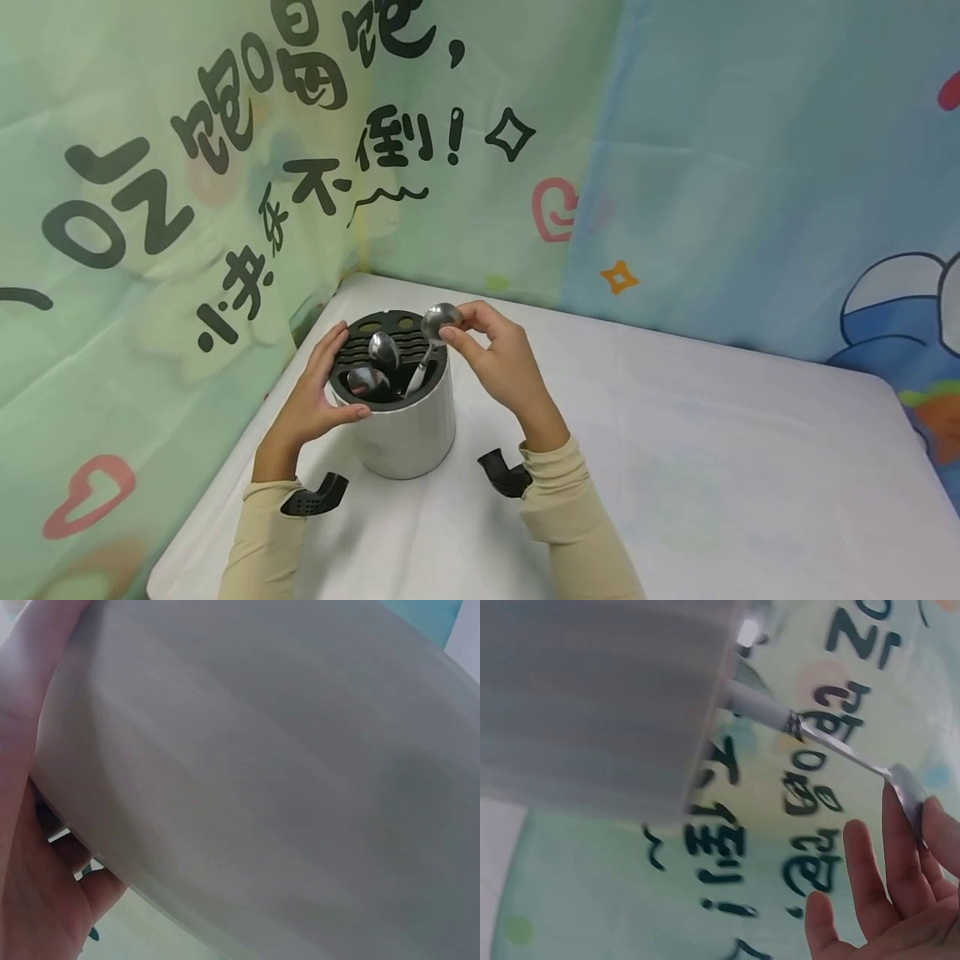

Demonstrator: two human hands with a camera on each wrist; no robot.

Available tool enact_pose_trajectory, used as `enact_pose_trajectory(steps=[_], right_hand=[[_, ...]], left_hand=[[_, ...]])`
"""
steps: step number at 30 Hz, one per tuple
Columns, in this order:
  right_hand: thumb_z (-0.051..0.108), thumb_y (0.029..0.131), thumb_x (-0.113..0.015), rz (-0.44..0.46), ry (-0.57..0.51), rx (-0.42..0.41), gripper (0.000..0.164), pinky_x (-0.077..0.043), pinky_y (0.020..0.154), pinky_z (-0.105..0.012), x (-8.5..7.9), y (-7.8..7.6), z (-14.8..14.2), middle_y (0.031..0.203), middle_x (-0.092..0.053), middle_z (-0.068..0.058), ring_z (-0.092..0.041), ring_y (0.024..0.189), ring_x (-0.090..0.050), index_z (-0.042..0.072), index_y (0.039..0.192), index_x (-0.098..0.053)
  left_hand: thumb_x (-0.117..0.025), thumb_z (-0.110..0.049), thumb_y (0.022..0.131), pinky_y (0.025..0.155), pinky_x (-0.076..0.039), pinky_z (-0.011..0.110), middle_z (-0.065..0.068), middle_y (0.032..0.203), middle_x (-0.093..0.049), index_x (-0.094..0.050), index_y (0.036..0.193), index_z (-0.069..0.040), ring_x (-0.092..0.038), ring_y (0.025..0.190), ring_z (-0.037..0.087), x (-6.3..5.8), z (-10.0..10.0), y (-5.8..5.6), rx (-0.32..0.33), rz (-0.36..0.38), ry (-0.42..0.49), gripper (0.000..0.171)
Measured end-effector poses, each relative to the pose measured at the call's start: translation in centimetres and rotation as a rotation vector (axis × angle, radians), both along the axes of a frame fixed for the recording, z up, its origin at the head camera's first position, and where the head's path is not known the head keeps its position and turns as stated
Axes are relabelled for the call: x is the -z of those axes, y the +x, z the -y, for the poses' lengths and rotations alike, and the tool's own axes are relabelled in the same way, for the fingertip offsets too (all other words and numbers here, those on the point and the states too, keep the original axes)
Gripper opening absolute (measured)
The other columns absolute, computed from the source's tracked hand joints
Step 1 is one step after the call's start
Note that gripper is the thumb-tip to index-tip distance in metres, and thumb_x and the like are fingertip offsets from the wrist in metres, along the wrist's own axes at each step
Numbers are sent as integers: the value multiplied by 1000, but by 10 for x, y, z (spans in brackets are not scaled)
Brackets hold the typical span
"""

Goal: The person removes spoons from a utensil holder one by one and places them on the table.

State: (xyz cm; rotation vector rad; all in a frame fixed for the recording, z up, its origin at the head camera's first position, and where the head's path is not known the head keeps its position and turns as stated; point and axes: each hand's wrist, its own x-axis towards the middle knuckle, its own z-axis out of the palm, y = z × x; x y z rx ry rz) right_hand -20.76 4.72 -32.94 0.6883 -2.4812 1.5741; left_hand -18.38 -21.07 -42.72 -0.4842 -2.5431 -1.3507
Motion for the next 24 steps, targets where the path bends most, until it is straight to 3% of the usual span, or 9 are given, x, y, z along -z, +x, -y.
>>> enact_pose_trajectory(steps=[3,6,10,13,16,19,20,22,24], right_hand=[[3,86,-60,-81,-99,57,14,-44,90,-32,-10,7,-17,94,-66,-6,-8,94,-60,-5,96,-58],[-2,86,-57,-167,-267,59,12,-47,84,-21,-18,13,-36,96,-65,6,-1,91,-60,-9,96,-55],[-4,87,-54,-267,-456,38,10,-48,80,-14,-27,22,-67,98,-66,8,-4,89,-62,-1,96,-58],[-5,87,-53,-298,-486,87,18,-48,76,-13,-27,30,-96,96,-66,5,-4,85,-62,7,99,-59],[-5,88,-52,-270,-386,240,19,-48,72,-10,-22,40,-126,91,-65,9,-1,78,-62,5,102,-59],[5,91,-53,-149,-141,430,21,-45,70,-5,-10,49,-155,84,-60,18,7,73,-58,-1,110,-56],[10,92,-52,-87,-33,489,25,-47,72,-10,-5,51,-165,82,-58,20,9,71,-56,-1,114,-55],[22,93,-51,31,129,533,37,-49,77,-19,12,54,-187,82,-59,14,11,69,-54,-3,121,-50],[29,93,-52,149,176,534,42,-50,76,-26,39,55,-209,80,-62,3,7,67,-56,-1,122,-50]], left_hand=[[-54,-81,58,103,-24,60,10,152,-13,-20,145,-6,-16,139,34,0,-2,1,9,2,7,120],[-55,-81,58,103,-24,61,10,152,-13,-21,145,-6,-15,138,35,0,-2,2,11,3,16,120],[-56,-80,58,103,-23,61,12,152,-14,-22,144,-4,-16,138,37,0,-2,3,18,0,20,120],[-57,-80,59,103,-22,61,12,152,-14,-22,144,-3,-15,138,37,-2,-4,4,22,2,24,120],[-59,-77,60,103,-22,61,11,152,-14,-21,144,-4,-15,138,37,-2,-6,5,27,6,29,118],[-61,-75,61,103,-21,61,12,152,-14,-21,144,-4,-14,138,37,-2,-7,7,30,-2,33,116],[-61,-74,62,103,-21,61,12,152,-14,-21,144,-4,-14,138,37,-2,-7,7,28,-5,32,116],[-62,-72,63,103,-21,62,12,152,-14,-22,144,-4,-14,138,37,-1,-7,8,26,-13,33,114],[-65,-69,64,103,-21,62,12,152,-14,-22,144,-4,-14,138,37,0,-7,9,25,-17,32,112]])
